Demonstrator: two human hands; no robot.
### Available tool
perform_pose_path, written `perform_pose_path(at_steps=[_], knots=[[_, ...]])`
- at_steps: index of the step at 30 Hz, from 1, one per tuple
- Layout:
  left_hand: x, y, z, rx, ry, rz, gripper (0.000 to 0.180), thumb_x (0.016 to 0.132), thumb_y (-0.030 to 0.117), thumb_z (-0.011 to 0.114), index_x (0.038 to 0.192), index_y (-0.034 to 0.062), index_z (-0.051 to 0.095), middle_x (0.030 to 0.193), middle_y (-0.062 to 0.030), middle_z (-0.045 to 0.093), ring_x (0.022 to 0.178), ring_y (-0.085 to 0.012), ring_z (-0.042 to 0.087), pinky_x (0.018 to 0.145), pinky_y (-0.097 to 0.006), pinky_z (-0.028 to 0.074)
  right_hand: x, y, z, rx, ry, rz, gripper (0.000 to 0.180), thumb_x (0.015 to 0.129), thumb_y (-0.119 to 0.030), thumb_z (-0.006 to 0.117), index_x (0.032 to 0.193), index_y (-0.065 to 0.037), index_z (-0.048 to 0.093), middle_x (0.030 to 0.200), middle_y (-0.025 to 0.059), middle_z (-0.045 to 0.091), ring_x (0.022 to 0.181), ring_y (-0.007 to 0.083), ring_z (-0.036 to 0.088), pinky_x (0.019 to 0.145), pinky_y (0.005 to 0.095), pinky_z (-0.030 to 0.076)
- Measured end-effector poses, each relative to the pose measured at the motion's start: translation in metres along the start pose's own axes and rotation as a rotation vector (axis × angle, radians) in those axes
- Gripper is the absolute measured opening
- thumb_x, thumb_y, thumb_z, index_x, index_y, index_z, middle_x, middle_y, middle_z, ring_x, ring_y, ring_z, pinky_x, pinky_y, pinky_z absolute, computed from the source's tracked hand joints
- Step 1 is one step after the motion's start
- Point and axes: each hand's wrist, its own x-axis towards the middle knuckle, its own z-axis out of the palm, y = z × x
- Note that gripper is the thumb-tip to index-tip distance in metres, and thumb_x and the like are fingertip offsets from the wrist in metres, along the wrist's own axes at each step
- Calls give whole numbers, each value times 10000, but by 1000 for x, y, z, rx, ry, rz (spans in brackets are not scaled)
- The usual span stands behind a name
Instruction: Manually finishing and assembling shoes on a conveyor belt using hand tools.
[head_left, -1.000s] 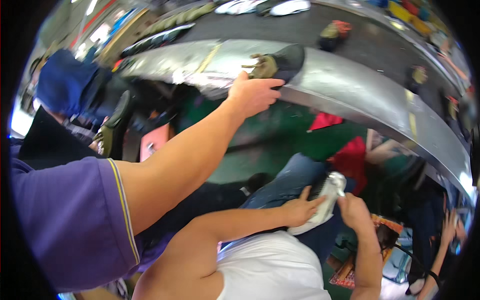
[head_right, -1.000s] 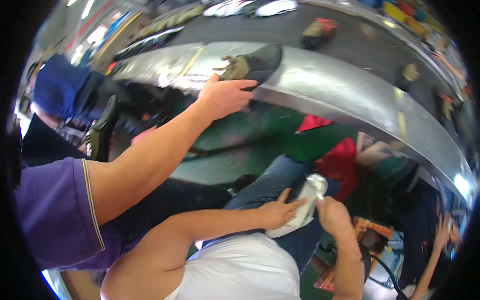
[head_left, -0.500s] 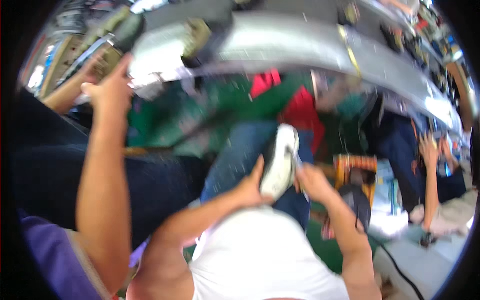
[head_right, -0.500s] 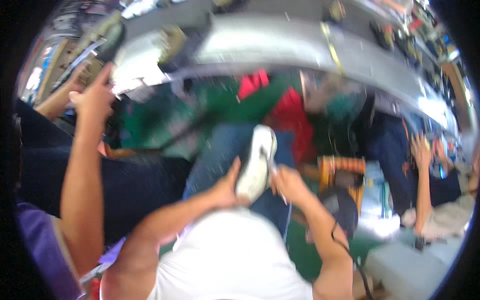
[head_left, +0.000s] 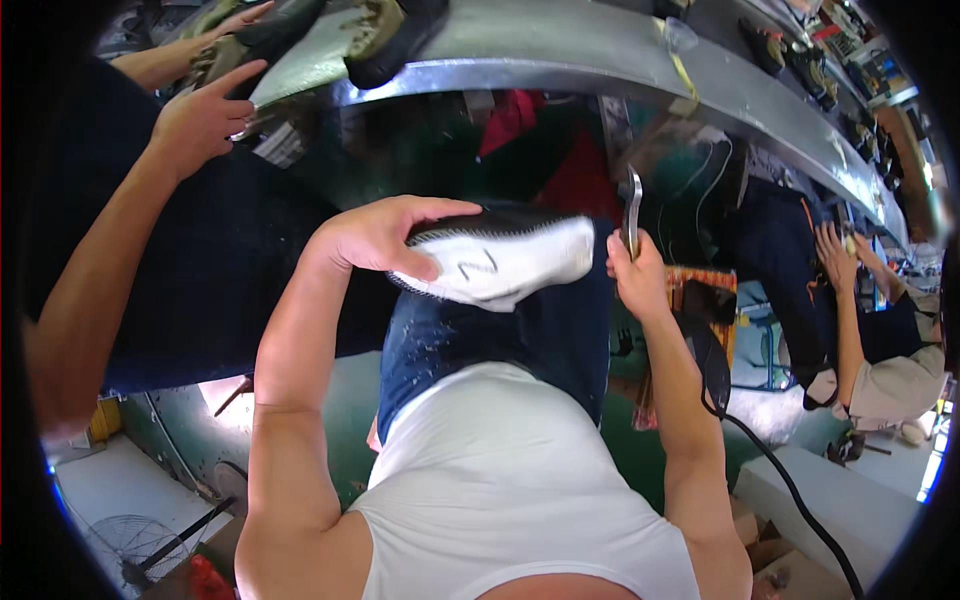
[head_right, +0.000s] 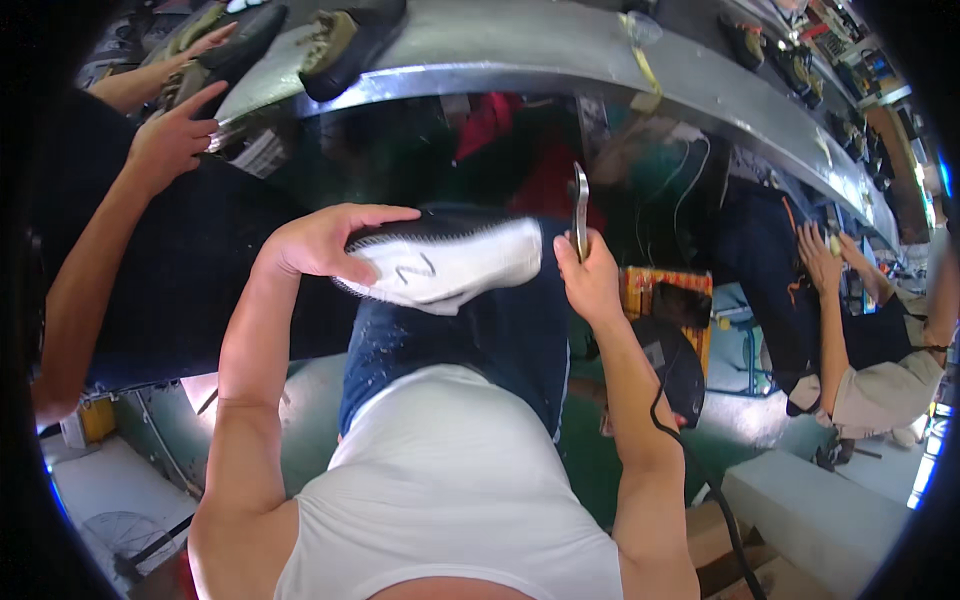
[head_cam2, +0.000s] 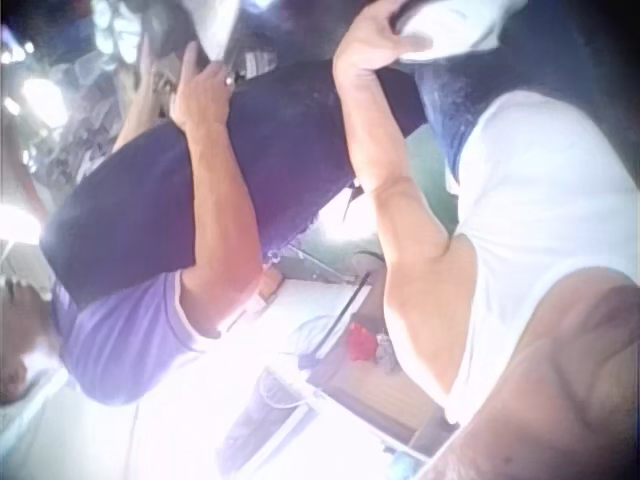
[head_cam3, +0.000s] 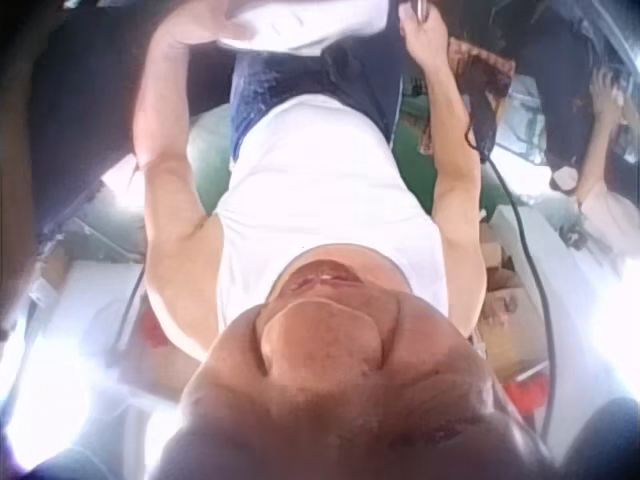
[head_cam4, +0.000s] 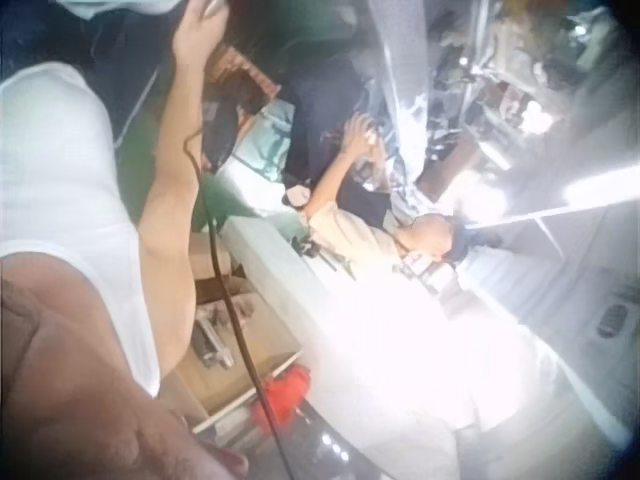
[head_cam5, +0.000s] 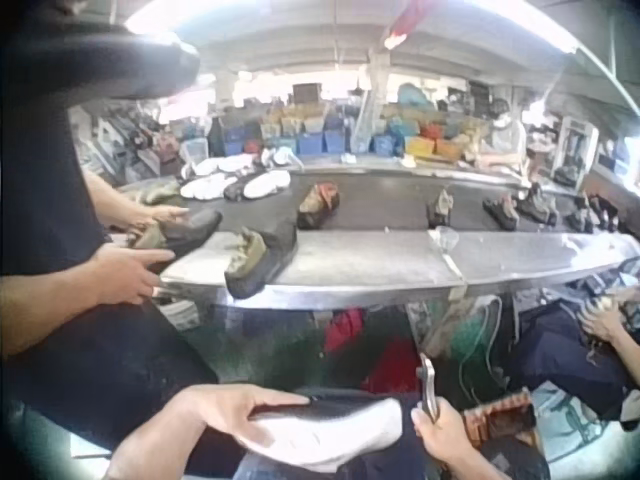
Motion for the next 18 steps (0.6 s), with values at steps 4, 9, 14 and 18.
perform_pose_path(at_steps=[4,9,14,18], knots=[[4,38,0,157,147,101,820,613,-18,814,1353,15,462,1095,-191,669,1025,-199,639,883,-314,512,-10,-8,4,87,-54,92,285,941,-279,653,1079,-41,577,753,-4,565,643,71,537,590,237,464],[55,4,35,-389,210,250,475,749,82,840,1149,-12,601,978,-42,677,876,-101,635,793,-275,519,-27,0,5,150,-174,130,313,922,-204,660,1160,-23,568,799,3,571,665,75,532,613,239,451],[99,4,38,-119,487,-138,394,806,300,813,950,-46,693,826,-86,699,716,-133,656,665,-302,525,-42,-8,-1,253,-232,157,367,920,-137,639,1245,-9,528,926,4,565,754,80,525,684,245,449],[114,-74,89,-12,418,-116,583,751,266,834,1158,-98,629,1032,-177,702,926,-218,686,846,-335,527,-61,8,-6,275,-354,216,392,916,-91,619,1282,-7,506,1011,17,560,834,90,537,739,257,460]])
